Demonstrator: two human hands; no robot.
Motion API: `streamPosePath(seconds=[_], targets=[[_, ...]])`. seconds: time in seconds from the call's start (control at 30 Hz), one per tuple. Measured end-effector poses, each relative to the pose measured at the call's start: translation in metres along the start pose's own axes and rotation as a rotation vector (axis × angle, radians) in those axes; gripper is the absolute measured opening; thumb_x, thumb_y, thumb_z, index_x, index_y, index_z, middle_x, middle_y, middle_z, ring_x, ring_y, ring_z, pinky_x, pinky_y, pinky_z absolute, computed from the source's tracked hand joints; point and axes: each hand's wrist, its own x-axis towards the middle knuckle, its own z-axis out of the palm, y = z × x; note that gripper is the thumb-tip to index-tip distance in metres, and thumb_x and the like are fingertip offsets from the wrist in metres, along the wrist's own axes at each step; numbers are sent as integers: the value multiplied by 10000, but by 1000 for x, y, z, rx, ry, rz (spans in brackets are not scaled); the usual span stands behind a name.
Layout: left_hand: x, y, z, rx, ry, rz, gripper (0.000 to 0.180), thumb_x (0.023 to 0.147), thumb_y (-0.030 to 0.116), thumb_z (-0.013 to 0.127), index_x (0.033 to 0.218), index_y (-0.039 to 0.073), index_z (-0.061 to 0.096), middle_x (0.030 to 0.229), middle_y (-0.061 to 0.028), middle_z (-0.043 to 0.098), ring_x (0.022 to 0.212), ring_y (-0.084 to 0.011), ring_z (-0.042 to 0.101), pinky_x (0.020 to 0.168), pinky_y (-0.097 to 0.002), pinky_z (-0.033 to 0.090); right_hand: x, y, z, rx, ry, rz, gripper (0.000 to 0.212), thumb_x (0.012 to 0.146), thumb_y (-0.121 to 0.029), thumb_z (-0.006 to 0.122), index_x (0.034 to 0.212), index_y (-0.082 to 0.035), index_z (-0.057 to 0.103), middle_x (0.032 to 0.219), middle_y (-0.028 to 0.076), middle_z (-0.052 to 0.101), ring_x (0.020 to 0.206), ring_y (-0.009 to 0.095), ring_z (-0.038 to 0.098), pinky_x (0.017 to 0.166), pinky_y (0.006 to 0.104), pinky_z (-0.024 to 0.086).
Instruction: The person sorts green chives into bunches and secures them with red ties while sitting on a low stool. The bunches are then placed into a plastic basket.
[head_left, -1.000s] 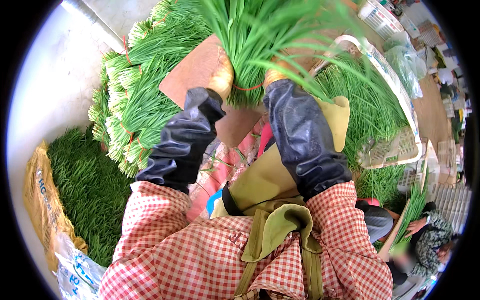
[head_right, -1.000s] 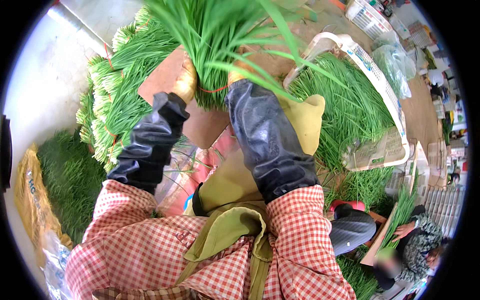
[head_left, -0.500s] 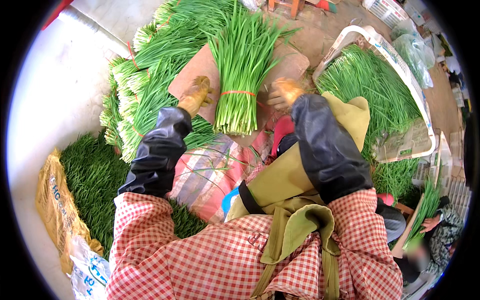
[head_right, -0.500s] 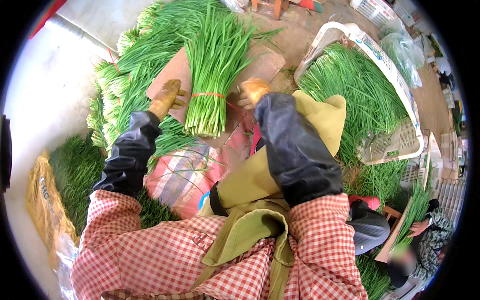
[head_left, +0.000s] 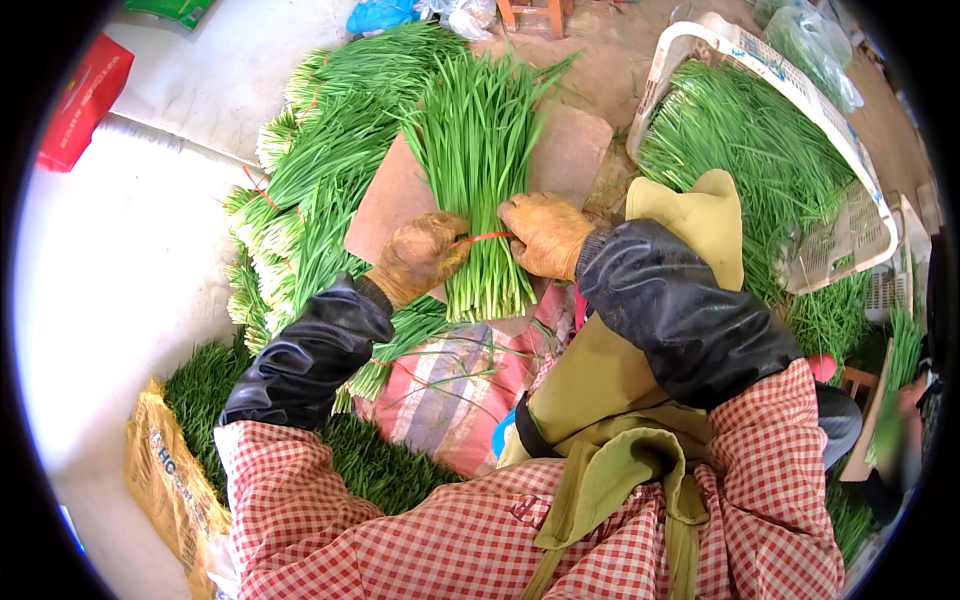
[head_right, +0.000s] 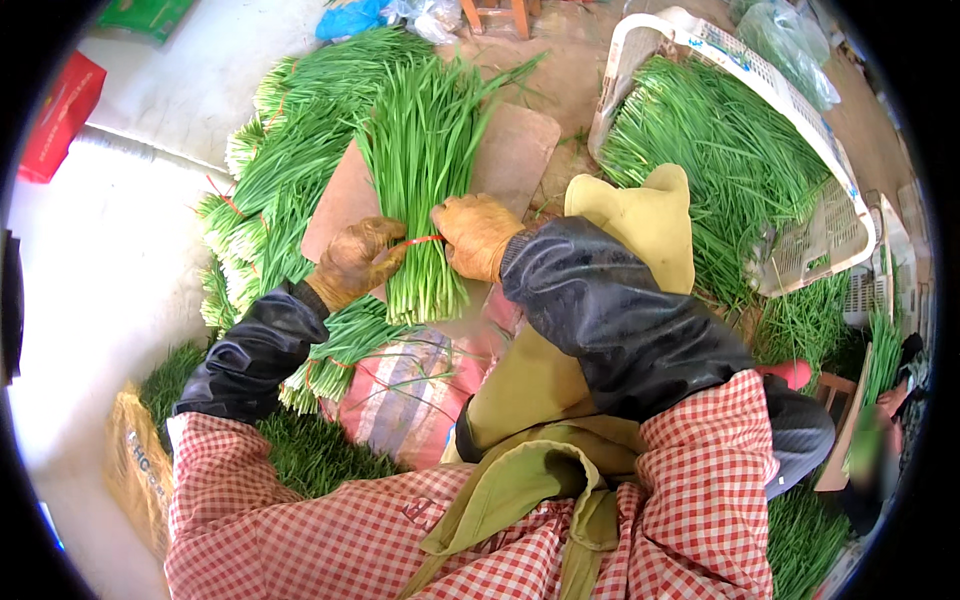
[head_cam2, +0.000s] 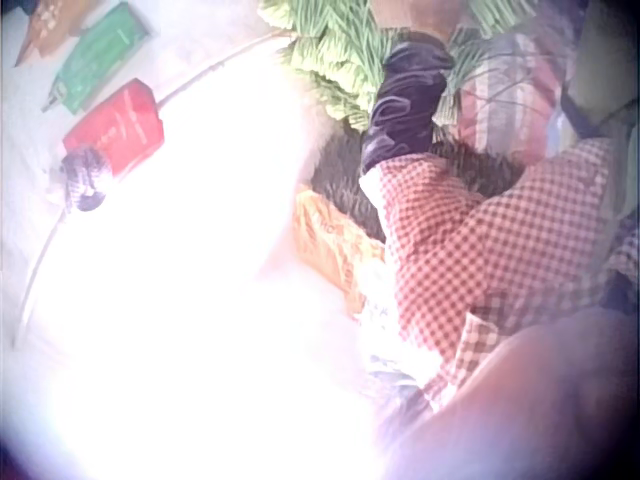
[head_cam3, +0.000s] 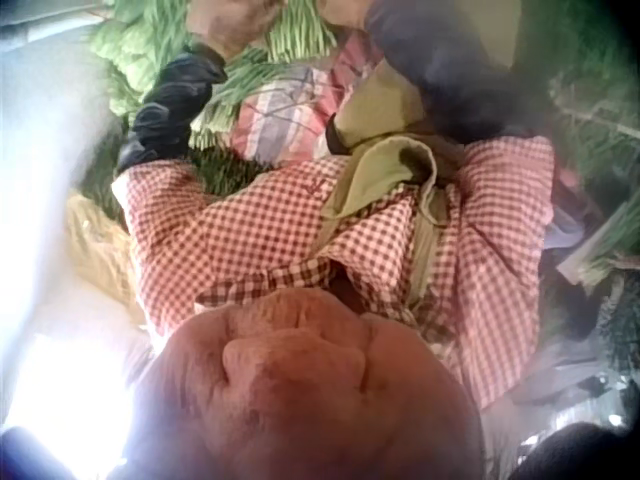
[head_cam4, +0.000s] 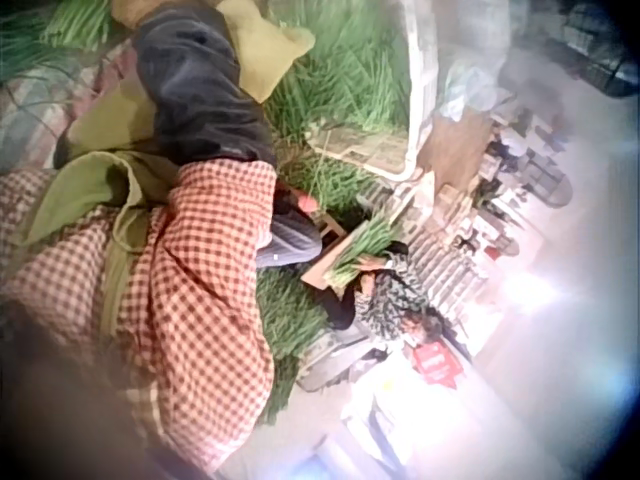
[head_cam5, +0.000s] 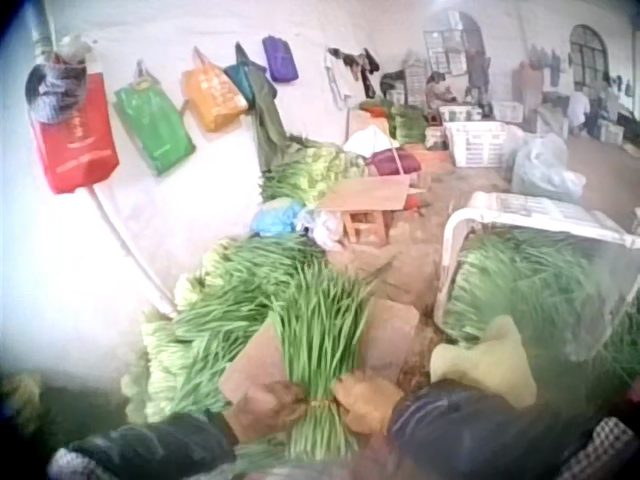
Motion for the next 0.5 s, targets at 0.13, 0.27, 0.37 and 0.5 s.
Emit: streamPosePath(seconds=[0.13, 0.27, 0.37, 0.5], targets=[[16, -4, 3, 215, -102, 122, 149, 772, 117, 660, 877, 34, 595, 832, -130, 600, 779, -320, 605, 664, -394, 504, 9, 5, -2, -99, -78, -38, 182, 706, -103, 614, 869, -22, 605, 852, 168, 626, 848, 337, 616, 762, 432, 486], [30, -16, 14, 352, -102, 189, 120, 777, 167, 623, 825, 67, 576, 779, -97, 578, 723, -291, 591, 624, -391, 499, 18, 15, 7, -155, -59, -91, 115, 695, -85, 609, 799, -46, 640, 770, 148, 644, 772, 340, 641, 689, 427, 507], [36, -26, 19, 142, -84, 138, 91, 779, 130, 610, 810, 54, 571, 784, -117, 580, 713, -315, 578, 622, -392, 487, 30, 26, 14, -114, -46, -107, 113, 690, -103, 616, 788, -58, 652, 757, 151, 643, 759, 338, 644, 672, 422, 516], [26, -30, 30, -82, 69, -111, 66, 783, 38, 614, 813, 21, 558, 758, -127, 548, 711, -271, 552, 655, -337, 446, 49, 40, 11, 21, -148, -41, 111, 712, -128, 601, 798, -66, 635, 746, 162, 627, 746, 344, 629, 637, 410, 504]])
